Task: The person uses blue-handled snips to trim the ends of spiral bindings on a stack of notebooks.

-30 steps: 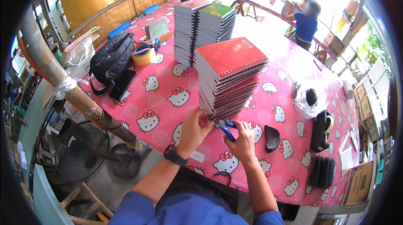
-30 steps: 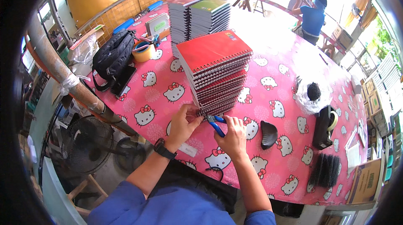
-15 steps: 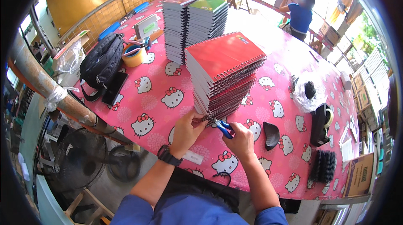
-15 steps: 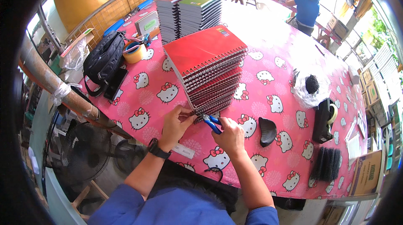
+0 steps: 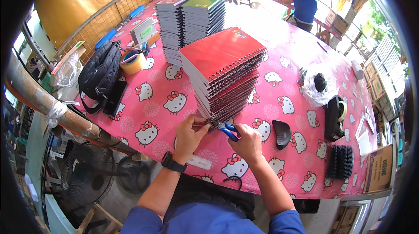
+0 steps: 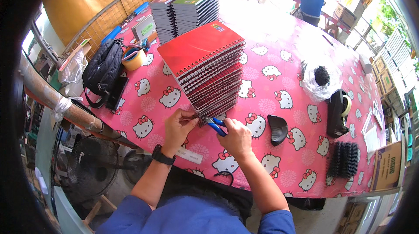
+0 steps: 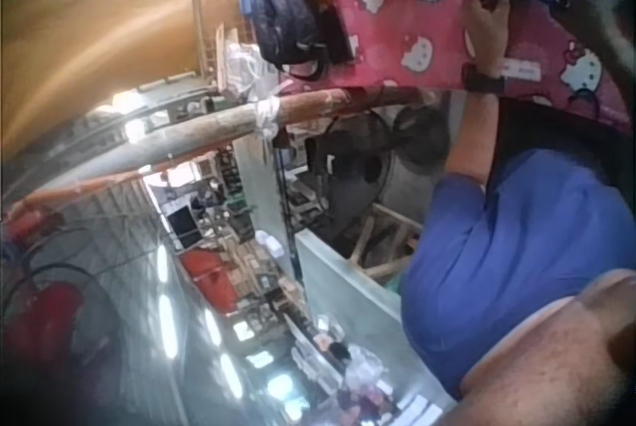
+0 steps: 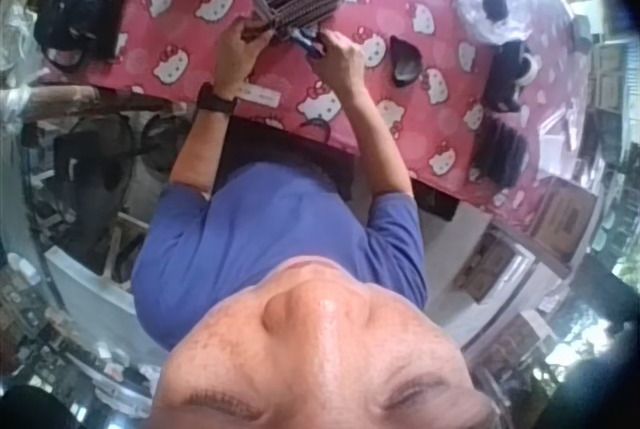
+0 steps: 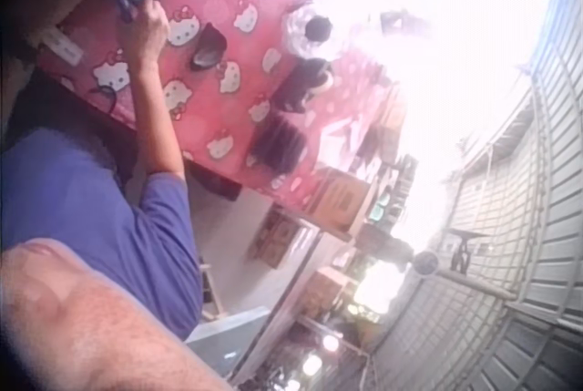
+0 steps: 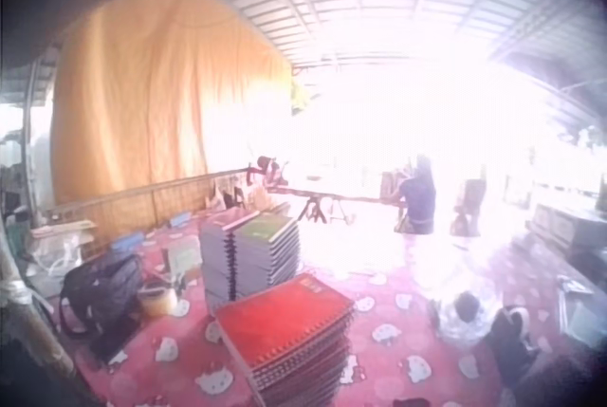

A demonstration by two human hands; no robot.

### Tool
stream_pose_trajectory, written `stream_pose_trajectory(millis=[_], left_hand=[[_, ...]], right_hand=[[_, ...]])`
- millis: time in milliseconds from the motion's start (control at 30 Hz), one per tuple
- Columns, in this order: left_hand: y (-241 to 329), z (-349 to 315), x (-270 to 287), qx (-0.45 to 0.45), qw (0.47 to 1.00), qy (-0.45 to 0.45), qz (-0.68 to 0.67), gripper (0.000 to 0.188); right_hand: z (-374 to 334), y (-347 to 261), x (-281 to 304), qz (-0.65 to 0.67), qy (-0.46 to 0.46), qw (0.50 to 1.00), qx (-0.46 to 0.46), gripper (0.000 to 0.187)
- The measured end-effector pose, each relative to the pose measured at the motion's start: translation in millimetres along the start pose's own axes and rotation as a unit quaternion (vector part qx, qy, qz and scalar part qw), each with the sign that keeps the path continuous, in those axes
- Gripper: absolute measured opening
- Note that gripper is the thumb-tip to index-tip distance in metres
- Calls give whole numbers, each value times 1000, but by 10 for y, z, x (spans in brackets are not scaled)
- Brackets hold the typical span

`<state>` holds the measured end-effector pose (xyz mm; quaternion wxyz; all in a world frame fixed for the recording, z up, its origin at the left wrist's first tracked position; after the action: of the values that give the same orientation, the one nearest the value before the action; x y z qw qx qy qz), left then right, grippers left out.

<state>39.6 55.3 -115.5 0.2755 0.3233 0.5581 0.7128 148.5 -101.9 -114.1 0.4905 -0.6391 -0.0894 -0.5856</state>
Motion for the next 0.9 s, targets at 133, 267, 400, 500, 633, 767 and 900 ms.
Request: stream_pose_trajectory(millis=[133, 267, 400, 500, 633, 767, 900], left_hand=[[-104, 5, 21, 1, 1000, 7, -26, 17], [-200, 21, 47, 5, 997, 2, -71, 20], [-153, -5, -8, 30, 999, -7, -17, 20], [-131, -15, -26, 11, 999, -3, 50, 19], [-223, -28, -2, 8, 999, 8, -30, 20], [-234, -32, -31, 29, 999, -2, -33, 20], [-231, -22, -33, 23, 1000, 3, -20, 20]], right_hand=[[-78, -32, 117, -23, 81, 995, 58, 37], [-52, -168, 134, -63, 114, 987, 91, 42], [-22, -87, -6, -47, 47, 996, 54, 40], [-26, 11, -79, -21, 0, 1000, 11, 31], [-60, 33, 47, -1, 60, 997, 42, 38], [-53, -50, 30, -61, 75, 993, 72, 41], [-28, 5, -89, -28, -14, 999, 9, 40]])
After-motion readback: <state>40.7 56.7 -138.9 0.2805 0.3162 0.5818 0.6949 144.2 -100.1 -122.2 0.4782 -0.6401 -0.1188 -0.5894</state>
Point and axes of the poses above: each hand's wrist, its own z-axis towards the middle knuckle, its own x-axis out of the back of the hand, y = z × x, the point moved 7 cm from there along z, towards the middle knuckle, and after that the axes turned 4 degrees about -y, right-handed, at the moved point
